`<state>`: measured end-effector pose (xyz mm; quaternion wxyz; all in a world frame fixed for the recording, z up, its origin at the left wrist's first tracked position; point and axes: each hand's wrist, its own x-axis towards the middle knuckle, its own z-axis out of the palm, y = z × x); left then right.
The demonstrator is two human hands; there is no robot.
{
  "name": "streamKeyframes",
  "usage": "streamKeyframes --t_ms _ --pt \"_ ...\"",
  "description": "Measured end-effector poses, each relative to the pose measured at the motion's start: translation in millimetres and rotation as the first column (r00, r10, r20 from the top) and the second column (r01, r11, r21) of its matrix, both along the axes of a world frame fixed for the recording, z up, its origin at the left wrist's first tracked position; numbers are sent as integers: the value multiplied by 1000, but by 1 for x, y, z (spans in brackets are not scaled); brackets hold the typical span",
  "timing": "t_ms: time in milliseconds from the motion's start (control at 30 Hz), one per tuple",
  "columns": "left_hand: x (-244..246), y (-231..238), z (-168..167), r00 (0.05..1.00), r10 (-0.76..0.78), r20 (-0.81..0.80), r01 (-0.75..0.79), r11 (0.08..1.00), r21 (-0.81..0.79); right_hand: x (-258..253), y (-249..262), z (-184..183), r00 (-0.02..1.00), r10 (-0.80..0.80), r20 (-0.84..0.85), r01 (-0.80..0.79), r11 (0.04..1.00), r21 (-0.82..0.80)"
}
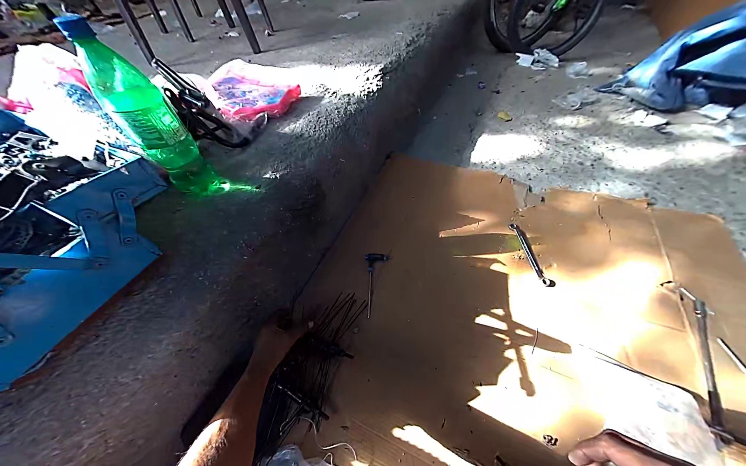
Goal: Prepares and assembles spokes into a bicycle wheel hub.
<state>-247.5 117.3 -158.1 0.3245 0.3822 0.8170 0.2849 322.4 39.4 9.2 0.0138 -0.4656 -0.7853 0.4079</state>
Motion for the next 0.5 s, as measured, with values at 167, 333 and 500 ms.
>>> streamKeyframes --t_ms 167,333,500 --pt "1 -26 21 999 51 -12 -49 992 119 2 -5 5 999 -52 -7 52 998 17" --pt "52 -90 61 951 -173 -256 233 946 224 39 -7 -12 918 -303 -257 313 950 -4" --pt "124 -194 -1 576 -765 -289 802 597 18 75 -12 -61 776 -499 -386 454 867 -208"
